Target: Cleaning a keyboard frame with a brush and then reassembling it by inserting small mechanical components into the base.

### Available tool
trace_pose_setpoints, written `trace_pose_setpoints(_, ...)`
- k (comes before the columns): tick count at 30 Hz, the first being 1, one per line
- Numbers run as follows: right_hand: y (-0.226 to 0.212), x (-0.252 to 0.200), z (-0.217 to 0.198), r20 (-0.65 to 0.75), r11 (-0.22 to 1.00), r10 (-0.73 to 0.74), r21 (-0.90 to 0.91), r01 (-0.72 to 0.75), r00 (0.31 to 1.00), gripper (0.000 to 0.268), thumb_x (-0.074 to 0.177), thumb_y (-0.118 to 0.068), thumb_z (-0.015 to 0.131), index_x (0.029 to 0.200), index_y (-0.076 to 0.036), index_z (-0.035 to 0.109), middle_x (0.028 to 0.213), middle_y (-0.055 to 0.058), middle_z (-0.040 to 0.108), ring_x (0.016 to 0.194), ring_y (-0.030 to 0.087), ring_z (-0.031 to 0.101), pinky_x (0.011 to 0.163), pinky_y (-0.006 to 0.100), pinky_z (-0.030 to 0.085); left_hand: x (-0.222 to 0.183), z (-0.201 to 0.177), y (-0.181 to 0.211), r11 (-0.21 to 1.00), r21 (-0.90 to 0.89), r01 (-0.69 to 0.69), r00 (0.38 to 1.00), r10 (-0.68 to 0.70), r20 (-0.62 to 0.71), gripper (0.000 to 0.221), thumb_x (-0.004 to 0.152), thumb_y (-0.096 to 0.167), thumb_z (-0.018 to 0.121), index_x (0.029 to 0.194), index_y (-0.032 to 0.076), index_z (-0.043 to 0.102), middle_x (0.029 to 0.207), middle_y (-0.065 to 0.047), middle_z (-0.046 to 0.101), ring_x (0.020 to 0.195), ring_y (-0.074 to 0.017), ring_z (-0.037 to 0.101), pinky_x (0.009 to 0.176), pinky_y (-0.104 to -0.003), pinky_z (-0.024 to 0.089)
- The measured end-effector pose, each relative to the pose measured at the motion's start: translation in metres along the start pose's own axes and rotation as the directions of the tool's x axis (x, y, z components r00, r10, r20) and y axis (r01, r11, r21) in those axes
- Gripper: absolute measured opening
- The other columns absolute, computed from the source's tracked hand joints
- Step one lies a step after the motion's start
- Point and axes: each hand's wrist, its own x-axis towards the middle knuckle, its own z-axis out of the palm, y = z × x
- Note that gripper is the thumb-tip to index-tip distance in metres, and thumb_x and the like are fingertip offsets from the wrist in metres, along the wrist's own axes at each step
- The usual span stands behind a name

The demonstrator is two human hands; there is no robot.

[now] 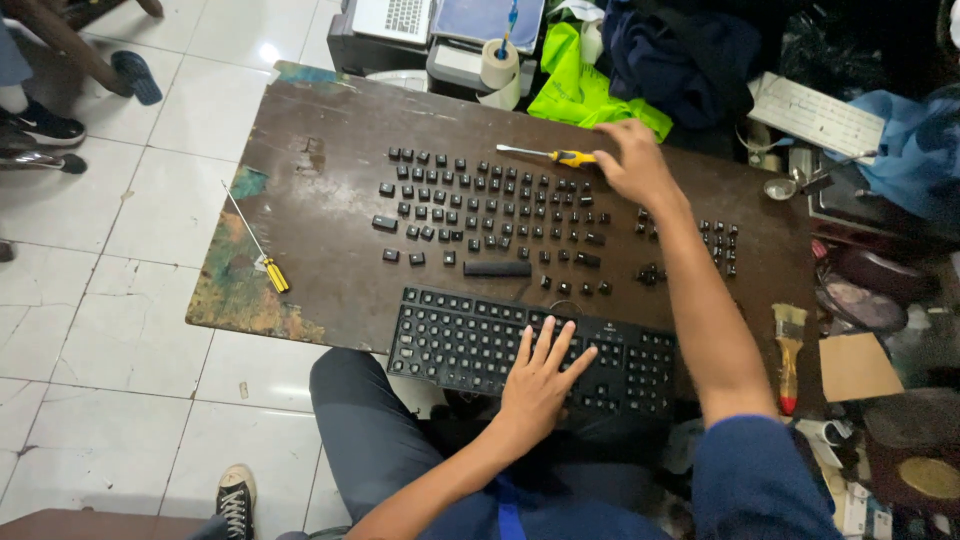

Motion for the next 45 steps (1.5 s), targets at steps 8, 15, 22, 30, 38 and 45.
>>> trace_pose_setpoints(8, -0.076, -0.251, -0.001, -0.184, 0.986, 0.151, 0.102, -0.134, 0.971, 0.046, 0.105, -0.016, 0.070, 0.149, -0.003, 0.062, 0.135, 0.025, 0.057, 0.130, 0.047, 0.058, 0.108, 0.059, 0.049, -0.001, -0.066, -0.031, 0.994, -0.082, 0.066, 0.991, -0.056, 0.118, 0.122, 0.048, 0.038, 0.104, 0.158, 0.020, 0.054, 0.169, -0.026, 0.038, 0.159, -0.0514, 0.027, 0.127, -0.071, 0.019)
trace_pose_setpoints(15, -0.039, -0.324, 0.085, -0.258, 0.988, 0.107, -0.077, -0.131, 0.960, 0.050, 0.106, -0.024, 0.073, 0.148, 0.001, 0.065, 0.138, 0.022, 0.063, 0.142, 0.043, 0.055, 0.119, 0.055, 0.041, -0.002, -0.058, -0.034, 0.999, -0.019, 0.039, 0.993, -0.037, 0.116, 0.122, 0.054, 0.069, 0.095, 0.159, 0.019, 0.055, 0.173, -0.024, 0.034, 0.162, -0.0501, 0.023, 0.130, -0.069, 0.013)
trace_pose_setpoints(22, -0.020, -0.315, 0.078, -0.334, 0.996, 0.019, -0.077, -0.047, 0.942, 0.047, 0.102, -0.023, 0.079, 0.141, 0.001, 0.071, 0.133, 0.022, 0.069, 0.135, 0.042, 0.061, 0.116, 0.054, 0.046, -0.010, -0.049, -0.025, 0.999, 0.008, 0.048, 0.998, -0.048, 0.028, 0.115, 0.056, 0.066, 0.095, 0.153, 0.013, 0.062, 0.167, -0.029, 0.043, 0.158, -0.0558, 0.030, 0.128, -0.069, 0.021)
trace_pose_setpoints(30, 0.168, -0.428, 0.020, -0.764, 0.716, 0.367, -0.132, -0.685, 0.530, 0.043, 0.103, -0.029, 0.089, 0.126, 0.004, 0.075, 0.121, 0.031, 0.067, 0.114, 0.055, 0.062, 0.097, 0.065, 0.048, -0.005, -0.045, -0.021, 0.994, -0.001, 0.114, 0.992, -0.114, 0.055, 0.125, 0.049, 0.072, 0.094, 0.154, 0.013, 0.062, 0.169, -0.030, 0.041, 0.159, -0.0579, 0.025, 0.128, -0.072, 0.011)
trace_pose_setpoints(38, 0.216, -0.465, 0.026, -0.647, 0.681, 0.505, -0.107, -0.724, 0.571, 0.022, 0.104, -0.023, 0.077, 0.117, -0.005, 0.074, 0.097, 0.015, 0.075, 0.102, 0.039, 0.072, 0.087, 0.050, 0.056, 0.041, -0.003, 0.034, 0.996, -0.014, -0.088, 0.995, 0.087, -0.044, 0.109, 0.064, 0.069, 0.093, 0.149, 0.007, 0.066, 0.171, -0.026, 0.038, 0.161, -0.0475, 0.028, 0.132, -0.060, 0.021)
trace_pose_setpoints(45, -0.095, -0.380, -0.050, -0.132, 0.873, 0.340, -0.324, -0.364, 0.931, 0.024, 0.110, -0.021, 0.064, 0.118, -0.006, 0.080, 0.098, 0.019, 0.080, 0.093, 0.040, 0.077, 0.084, 0.047, 0.060, 0.044, 0.013, 0.031, 0.990, -0.046, -0.135, 0.990, 0.136, 0.028, 0.110, 0.074, 0.076, 0.080, 0.153, 0.002, 0.059, 0.166, -0.022, 0.048, 0.160, -0.0381, 0.036, 0.134, -0.054, 0.022)
